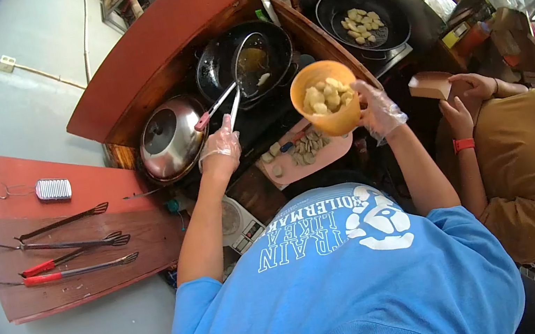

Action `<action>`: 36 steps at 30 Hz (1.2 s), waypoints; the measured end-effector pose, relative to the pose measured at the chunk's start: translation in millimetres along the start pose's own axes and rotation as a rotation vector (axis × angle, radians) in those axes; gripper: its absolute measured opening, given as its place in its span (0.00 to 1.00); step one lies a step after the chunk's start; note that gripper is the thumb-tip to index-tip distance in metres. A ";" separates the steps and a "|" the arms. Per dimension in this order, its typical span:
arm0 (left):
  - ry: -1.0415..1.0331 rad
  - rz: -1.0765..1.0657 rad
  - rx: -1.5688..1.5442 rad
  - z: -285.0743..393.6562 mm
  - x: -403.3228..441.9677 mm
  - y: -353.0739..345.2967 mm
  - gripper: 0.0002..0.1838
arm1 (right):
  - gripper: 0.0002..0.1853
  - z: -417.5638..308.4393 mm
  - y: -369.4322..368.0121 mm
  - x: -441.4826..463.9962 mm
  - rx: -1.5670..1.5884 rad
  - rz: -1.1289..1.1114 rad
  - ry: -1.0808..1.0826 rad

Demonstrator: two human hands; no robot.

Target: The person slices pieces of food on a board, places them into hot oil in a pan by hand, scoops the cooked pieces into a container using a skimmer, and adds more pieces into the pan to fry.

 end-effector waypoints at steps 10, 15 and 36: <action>-0.230 0.065 -0.116 25.2 -0.2 12.8 0.24 | 0.25 31.3 -14.5 19.4 0.079 -0.012 0.014; 0.142 -0.169 -0.551 -4.2 17.3 -16.6 0.27 | 0.26 19.3 -10.4 15.0 -0.011 0.095 0.053; 0.372 -0.279 -1.189 23.9 6.3 39.6 0.29 | 0.24 -43.2 -25.4 1.5 0.161 0.070 0.125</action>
Point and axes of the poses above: each hand's wrist, its own x-axis towards the middle knuckle, its own y-axis out of the back of the hand, z = x × y, the point moved 8 cm from there along x, towards the middle knuckle, and after that the axes turned 4 degrees about z, right-handed, at the moved point
